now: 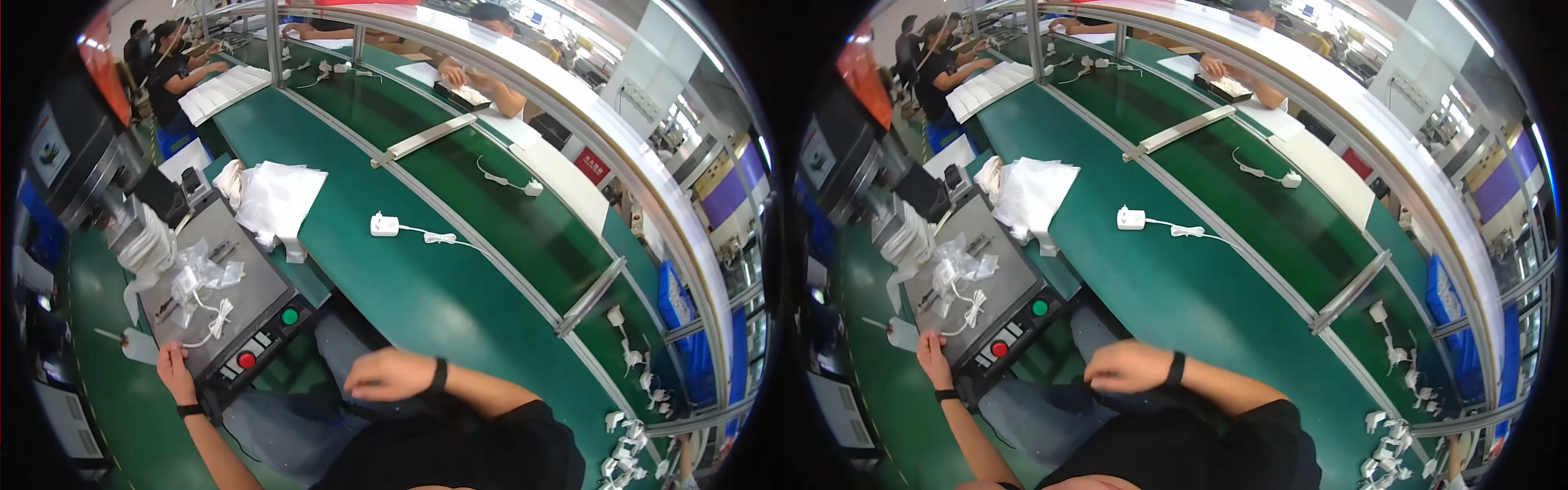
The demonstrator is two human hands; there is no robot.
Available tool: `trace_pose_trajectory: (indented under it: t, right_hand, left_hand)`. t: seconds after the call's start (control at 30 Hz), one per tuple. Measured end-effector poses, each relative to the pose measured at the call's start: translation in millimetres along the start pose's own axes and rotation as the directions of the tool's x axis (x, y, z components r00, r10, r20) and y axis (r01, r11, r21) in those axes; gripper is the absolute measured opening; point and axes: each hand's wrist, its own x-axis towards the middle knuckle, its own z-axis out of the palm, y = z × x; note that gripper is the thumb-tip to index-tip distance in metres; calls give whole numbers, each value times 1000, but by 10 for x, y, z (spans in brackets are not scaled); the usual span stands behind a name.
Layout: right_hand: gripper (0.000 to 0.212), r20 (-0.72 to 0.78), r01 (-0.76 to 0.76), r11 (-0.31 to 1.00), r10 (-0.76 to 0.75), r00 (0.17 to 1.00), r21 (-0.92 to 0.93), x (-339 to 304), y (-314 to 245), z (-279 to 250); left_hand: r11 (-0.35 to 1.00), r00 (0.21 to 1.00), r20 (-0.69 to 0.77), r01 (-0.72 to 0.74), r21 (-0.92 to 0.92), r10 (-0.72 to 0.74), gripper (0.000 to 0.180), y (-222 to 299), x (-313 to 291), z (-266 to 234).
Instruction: The person picks up a charger and a plastic bag, places the charger inside the bag, and positions it on the machine to be sealed. After pressing the buttons, they remove the packaged charger and place it on the conveyor belt, repeating the process.
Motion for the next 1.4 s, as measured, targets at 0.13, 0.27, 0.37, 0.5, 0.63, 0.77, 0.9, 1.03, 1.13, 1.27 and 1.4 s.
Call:
trace_pose_trajectory:
  t: [0.13,0.27,0.37,0.5,0.63,0.77,0.9,1.03,1.13,1.27,1.4]
  right_hand:
    - [24,325,-7,943,121,938,-332,-241,332,377]
    - [26,299,-30,897,179,937,-442,-201,215,343]
    - [26,240,-87,913,196,951,-399,-178,238,397]
    - [25,248,-101,911,213,945,-399,-173,307,386]
    - [25,256,-107,917,217,942,-384,-142,201,388]
    - [25,267,-121,917,234,935,-380,-166,161,407]
    - [24,276,-123,922,235,932,-368,-165,142,428]
    - [25,276,-113,922,226,934,-371,-166,95,453]
    - [26,272,-128,907,251,929,-401,-194,75,371]
    - [28,264,-139,897,267,927,-420,-220,83,347]
    - [28,274,-147,894,281,920,-423,-213,70,336]
  left_hand:
    - [986,994,-46,90,-137,-97,21,-8,-5,-28]
    - [954,983,-96,124,-272,-156,22,-22,-24,-128]
    - [949,978,-121,132,-286,-173,22,-2,-1,-187]
    - [981,978,-146,125,-148,-147,23,0,11,-191]
    - [992,991,-101,95,79,-87,25,-2,8,-232]
    - [985,996,-74,61,163,-49,25,16,-18,-227]
    - [990,993,-100,68,126,-56,26,74,-49,-269]
    - [977,992,-117,64,204,-41,26,198,-35,-309]
    - [980,994,-98,58,190,-40,26,222,-57,-164]
    - [986,995,-79,73,148,-62,25,288,-41,-77]
    - [986,996,-74,63,153,-52,25,282,-32,-100]
